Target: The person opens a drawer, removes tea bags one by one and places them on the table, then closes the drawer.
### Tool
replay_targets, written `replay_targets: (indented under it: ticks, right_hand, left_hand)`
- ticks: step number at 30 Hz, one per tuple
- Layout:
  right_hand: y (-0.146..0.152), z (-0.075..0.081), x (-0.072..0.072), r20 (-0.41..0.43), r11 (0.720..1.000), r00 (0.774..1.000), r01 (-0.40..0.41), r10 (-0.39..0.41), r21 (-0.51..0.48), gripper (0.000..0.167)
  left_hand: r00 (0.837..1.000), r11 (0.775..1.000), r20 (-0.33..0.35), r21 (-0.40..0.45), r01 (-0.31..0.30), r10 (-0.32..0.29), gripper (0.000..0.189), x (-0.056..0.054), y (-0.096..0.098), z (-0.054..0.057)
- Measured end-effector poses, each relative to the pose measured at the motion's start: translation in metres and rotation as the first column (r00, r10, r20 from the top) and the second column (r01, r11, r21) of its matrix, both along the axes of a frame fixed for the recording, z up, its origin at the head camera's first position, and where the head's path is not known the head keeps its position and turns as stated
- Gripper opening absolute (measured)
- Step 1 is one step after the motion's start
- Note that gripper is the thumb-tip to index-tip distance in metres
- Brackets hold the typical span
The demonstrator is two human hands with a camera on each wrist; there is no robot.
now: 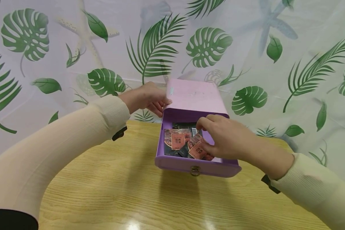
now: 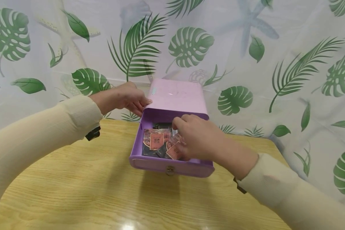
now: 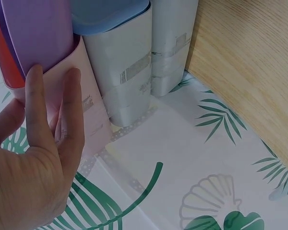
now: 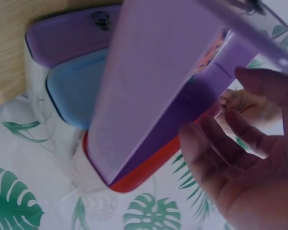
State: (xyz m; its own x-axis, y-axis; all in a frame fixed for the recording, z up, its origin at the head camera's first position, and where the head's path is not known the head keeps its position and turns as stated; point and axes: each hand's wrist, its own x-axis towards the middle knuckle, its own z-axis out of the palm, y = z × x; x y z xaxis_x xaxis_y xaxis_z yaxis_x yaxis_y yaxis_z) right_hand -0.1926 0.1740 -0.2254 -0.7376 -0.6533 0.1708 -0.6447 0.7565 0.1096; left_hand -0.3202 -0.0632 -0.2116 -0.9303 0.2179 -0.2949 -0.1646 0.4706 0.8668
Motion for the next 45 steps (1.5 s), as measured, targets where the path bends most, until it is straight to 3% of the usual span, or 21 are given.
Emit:
replay_targets:
  ticks: [5,16,27,36,45]
  right_hand:
    - [0.005,-0.004,-0.008,0.101,0.998,0.995,-0.018,0.012,0.060,0.040]
    - [0.009,-0.013,-0.020,0.208,0.983,0.970,-0.152,0.127,0.107,0.060]
    - [0.009,-0.022,-0.027,0.095,0.953,0.969,-0.242,0.228,0.181,0.067]
    - [0.009,-0.024,-0.027,0.114,0.954,0.976,-0.208,0.187,0.216,0.082]
    - [0.007,-0.022,-0.028,0.140,0.968,0.979,-0.171,0.147,0.185,0.070]
  left_hand:
    - [1.000,1.000,-0.006,-0.004,0.005,-0.005,0.019,0.000,0.001,0.000]
    - [1.000,1.000,-0.008,-0.004,0.001,-0.001,0.019,0.001,0.001,0.001]
    - [1.000,1.000,-0.009,-0.001,-0.003,0.003,0.019,0.001,0.002,0.000]
    - [1.000,1.000,-0.022,-0.013,-0.001,0.001,0.019,0.001,0.001,-0.001]
    - [1.000,1.000,-0.027,-0.014,-0.004,0.003,0.020,0.002,0.000,-0.001]
